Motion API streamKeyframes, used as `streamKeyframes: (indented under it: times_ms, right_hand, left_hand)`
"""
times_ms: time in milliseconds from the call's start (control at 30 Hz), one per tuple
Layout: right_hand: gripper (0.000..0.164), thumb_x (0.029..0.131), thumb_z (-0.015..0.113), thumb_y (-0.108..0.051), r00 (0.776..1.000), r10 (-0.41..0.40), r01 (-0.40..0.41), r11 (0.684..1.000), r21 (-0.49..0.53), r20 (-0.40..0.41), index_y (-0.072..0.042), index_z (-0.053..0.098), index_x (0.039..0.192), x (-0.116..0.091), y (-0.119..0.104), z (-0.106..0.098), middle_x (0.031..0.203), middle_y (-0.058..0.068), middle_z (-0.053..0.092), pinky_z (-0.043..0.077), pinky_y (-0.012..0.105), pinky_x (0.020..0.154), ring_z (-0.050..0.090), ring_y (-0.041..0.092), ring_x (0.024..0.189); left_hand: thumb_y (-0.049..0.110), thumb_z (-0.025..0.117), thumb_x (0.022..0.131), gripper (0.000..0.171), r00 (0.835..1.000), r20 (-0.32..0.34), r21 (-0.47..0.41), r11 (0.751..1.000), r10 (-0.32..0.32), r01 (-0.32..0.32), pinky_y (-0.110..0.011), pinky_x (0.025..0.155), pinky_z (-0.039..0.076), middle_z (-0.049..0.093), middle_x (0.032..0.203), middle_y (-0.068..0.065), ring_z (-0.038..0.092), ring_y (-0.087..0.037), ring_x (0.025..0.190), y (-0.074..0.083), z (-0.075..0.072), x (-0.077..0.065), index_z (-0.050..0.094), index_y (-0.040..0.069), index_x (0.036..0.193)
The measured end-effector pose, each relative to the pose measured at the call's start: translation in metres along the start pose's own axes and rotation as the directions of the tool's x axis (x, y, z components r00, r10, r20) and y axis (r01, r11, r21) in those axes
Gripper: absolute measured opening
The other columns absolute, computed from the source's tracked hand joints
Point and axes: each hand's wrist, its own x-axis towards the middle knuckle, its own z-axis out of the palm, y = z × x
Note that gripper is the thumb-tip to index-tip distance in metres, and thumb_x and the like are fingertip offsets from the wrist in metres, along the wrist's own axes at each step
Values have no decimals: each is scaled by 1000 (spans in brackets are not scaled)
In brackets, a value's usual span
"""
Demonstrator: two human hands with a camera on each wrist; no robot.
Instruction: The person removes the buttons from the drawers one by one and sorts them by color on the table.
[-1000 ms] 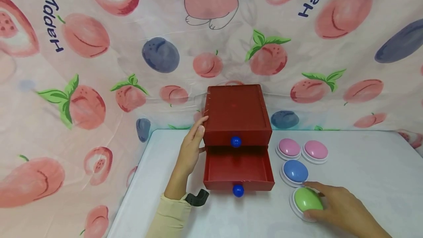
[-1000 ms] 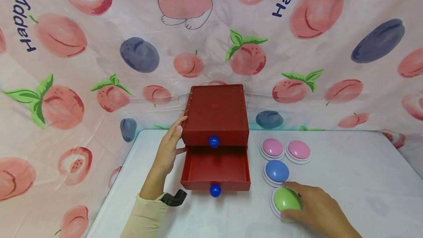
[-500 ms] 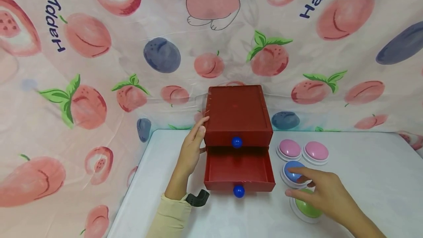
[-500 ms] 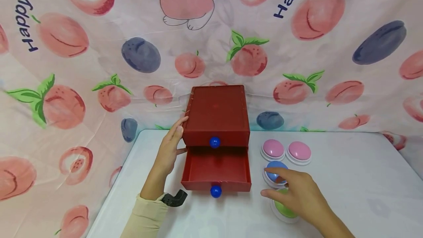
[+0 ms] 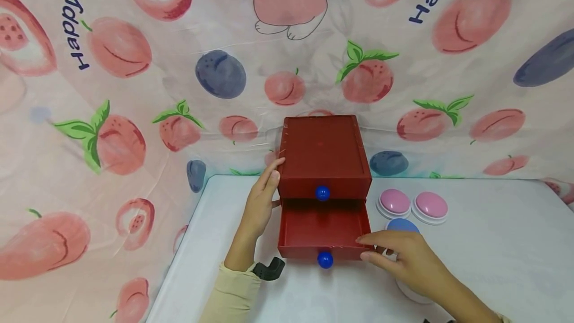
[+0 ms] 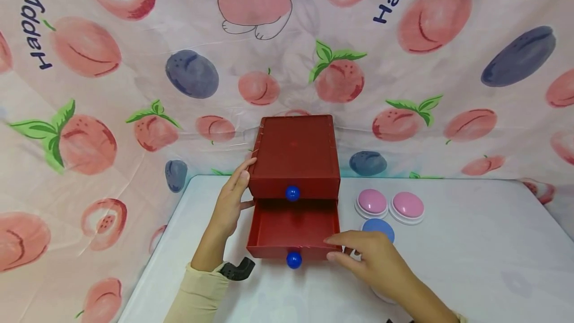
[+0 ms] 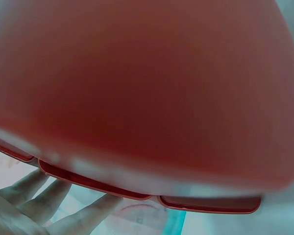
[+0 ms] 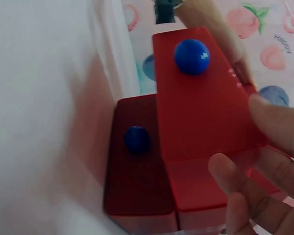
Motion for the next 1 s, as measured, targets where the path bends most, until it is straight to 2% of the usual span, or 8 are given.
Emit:
streamKeyframes:
  times_ms: [133, 267, 500, 767, 867, 1000]
  right_hand:
    - [29, 88, 80, -14, 995, -103, 103, 994, 36, 6, -30, 78, 113, 1, 2, 6, 97, -21, 74, 52, 10, 66, 63, -4, 81]
    - [38, 89, 78, -9, 989, -148, 148, 988, 43, 15, -29, 76, 121, 2, 2, 8, 98, -19, 73, 48, 6, 67, 59, -4, 80]
    - [37, 94, 73, -14, 993, -88, 88, 996, 0, 75, -32, 73, 126, 3, 3, 7, 102, -18, 71, 53, 13, 68, 59, -4, 85]
    - [43, 90, 75, -5, 989, -144, 143, 989, 23, 21, -30, 73, 125, 8, 3, 10, 84, -22, 59, 44, 8, 62, 51, -8, 73]
    - [45, 88, 76, -4, 994, -107, 107, 994, -9, 1, -31, 73, 124, 12, 2, 10, 84, -21, 58, 46, 10, 60, 51, -7, 73]
    - [43, 87, 78, -5, 1000, -28, 28, 998, -54, -9, -31, 75, 122, 18, 3, 12, 93, -16, 68, 51, 13, 61, 55, -5, 77]
  left_hand:
    - [47, 44, 108, 43, 1000, 3, 0, 1000, 1, -1, -66, 95, 53, 44, 155, -2, 47, -32, 139, 0, 0, 0, 49, 37, 149]
    - [47, 44, 108, 43, 1000, 4, 0, 1000, 0, 0, -66, 96, 52, 44, 156, -3, 47, -32, 139, 0, 0, 0, 48, 36, 149]
    - [46, 45, 108, 43, 1000, -2, 7, 1000, -4, 4, -67, 96, 51, 43, 156, -2, 45, -33, 141, 1, 0, -1, 48, 37, 150]
    - [49, 44, 107, 44, 1000, 5, 13, 1000, -8, 8, -67, 96, 51, 43, 157, -2, 45, -33, 141, 0, -1, -1, 48, 39, 150]
    - [49, 45, 107, 44, 1000, -1, 10, 1000, -9, 9, -67, 96, 52, 44, 156, -2, 45, -32, 141, 0, -1, -1, 48, 40, 149]
    - [50, 45, 107, 44, 1000, 0, 5, 1000, -12, 12, -69, 96, 50, 43, 157, -2, 44, -33, 142, 2, 1, -1, 48, 39, 149]
